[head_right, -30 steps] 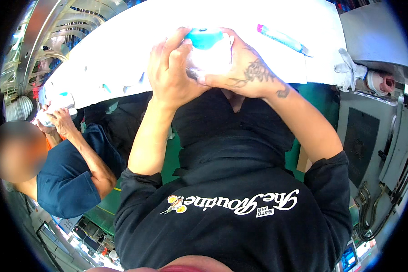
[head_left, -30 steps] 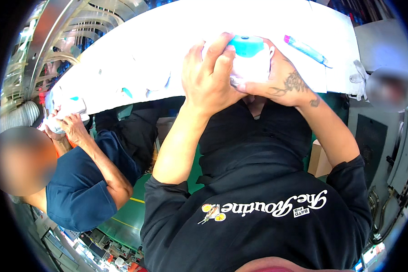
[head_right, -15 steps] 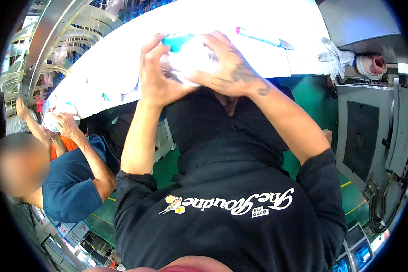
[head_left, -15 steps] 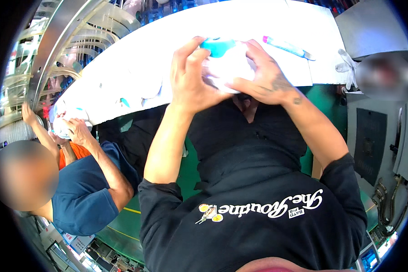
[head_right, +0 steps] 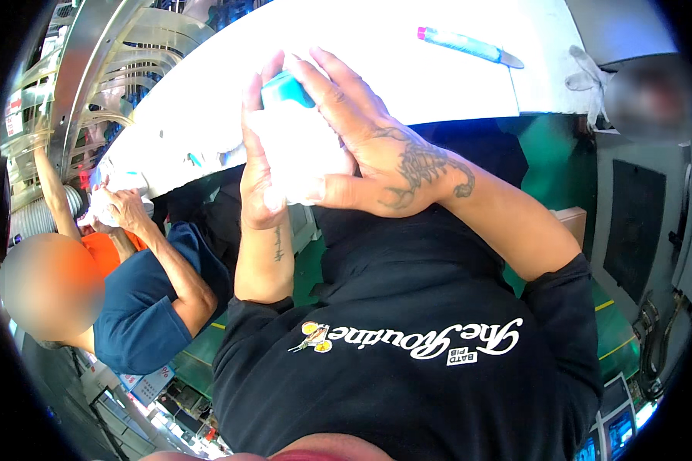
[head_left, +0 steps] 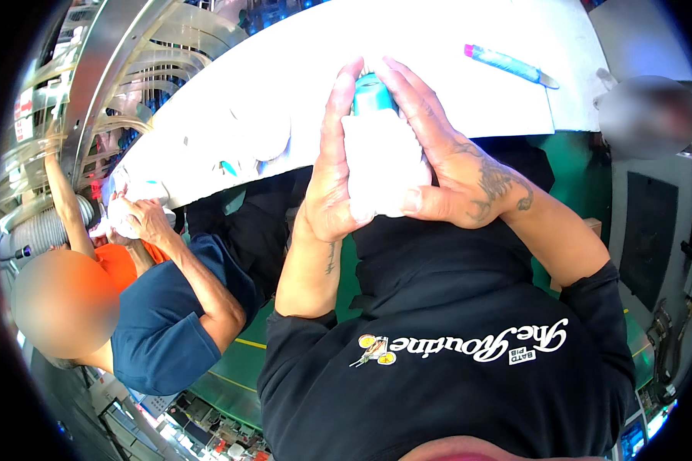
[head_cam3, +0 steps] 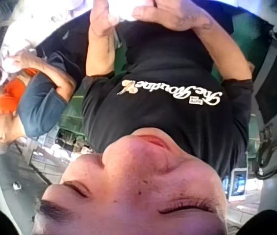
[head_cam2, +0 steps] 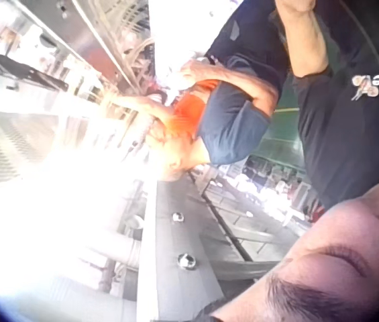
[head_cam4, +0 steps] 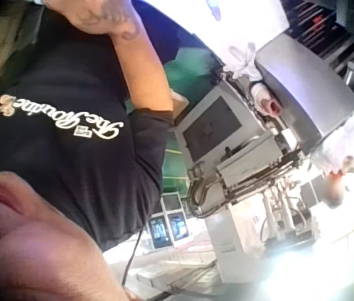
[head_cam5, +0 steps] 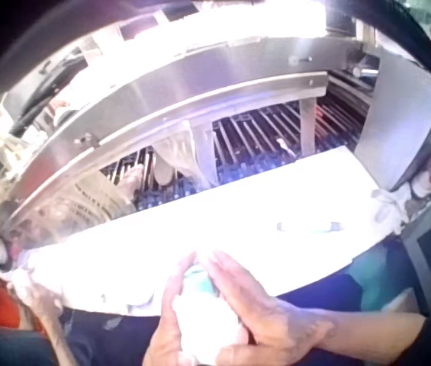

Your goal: The person trims excess material from white shoes using a small knife. They hold the shoe in one hand and carefully scrape the edges and seams with the blade in the other hand, removing small bits of material. The person repeats this process on multiple shoes at a workstation.

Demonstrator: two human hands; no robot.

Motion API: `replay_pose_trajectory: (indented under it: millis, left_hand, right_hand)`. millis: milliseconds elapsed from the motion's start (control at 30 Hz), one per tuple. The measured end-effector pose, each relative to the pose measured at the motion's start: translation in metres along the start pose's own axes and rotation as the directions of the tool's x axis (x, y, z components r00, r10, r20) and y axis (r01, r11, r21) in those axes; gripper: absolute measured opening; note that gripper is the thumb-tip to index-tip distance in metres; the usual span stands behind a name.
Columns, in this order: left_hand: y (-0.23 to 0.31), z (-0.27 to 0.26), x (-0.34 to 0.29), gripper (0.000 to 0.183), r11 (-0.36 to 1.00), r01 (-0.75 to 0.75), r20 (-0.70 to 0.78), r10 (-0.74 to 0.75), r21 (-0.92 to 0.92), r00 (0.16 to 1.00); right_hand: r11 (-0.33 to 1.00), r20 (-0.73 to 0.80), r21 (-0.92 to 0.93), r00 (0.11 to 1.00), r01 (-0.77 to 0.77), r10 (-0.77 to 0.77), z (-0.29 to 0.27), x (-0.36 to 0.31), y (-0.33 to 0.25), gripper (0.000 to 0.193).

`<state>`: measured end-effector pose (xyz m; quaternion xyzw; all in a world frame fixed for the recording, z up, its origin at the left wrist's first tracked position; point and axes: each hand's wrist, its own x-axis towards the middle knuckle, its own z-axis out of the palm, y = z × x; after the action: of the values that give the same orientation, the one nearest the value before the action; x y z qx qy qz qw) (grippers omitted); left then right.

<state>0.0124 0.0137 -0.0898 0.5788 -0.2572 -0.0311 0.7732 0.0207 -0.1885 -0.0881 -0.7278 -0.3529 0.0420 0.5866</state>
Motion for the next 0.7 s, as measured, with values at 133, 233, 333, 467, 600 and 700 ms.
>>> replay_pose_trajectory:
  millis: [133,233,333,467,600,700]
  left_hand:
    - [0.000,0.009,-0.008,0.118,0.994,0.020,-0.174,-0.039,-0.108,0.984]
    - [0.003,0.006,-0.008,0.105,0.991,-0.032,-0.236,0.001,-0.127,0.972]
    - [0.027,0.008,-0.005,0.102,0.998,0.038,-0.410,-0.011,0.057,0.912]
    - [0.051,-0.023,-0.008,0.102,0.608,-0.152,0.000,0.243,0.779,0.970]
    - [0.078,-0.040,-0.009,0.093,0.385,-0.063,0.019,0.116,0.921,0.993]
    - [0.063,-0.030,-0.001,0.089,0.441,-0.104,-0.001,0.231,0.892,0.973]
  right_hand:
    - [0.996,0.024,-0.079,0.999,-0.036,0.038,0.001,0.003,-0.002,0.132]
    - [0.982,0.040,-0.179,0.997,-0.065,0.073,0.001,0.015,-0.005,0.134]
    - [0.968,-0.008,-0.202,0.989,-0.147,0.149,0.004,0.026,-0.005,0.136]
    - [0.970,-0.148,-0.055,0.963,-0.235,0.225,0.014,0.027,0.020,0.116]
    - [0.686,-0.408,-0.627,0.906,-0.369,0.114,-0.047,-0.003,0.070,0.074]
    - [0.282,-0.353,-0.882,0.926,-0.378,0.136,-0.101,-0.038,0.105,0.056]
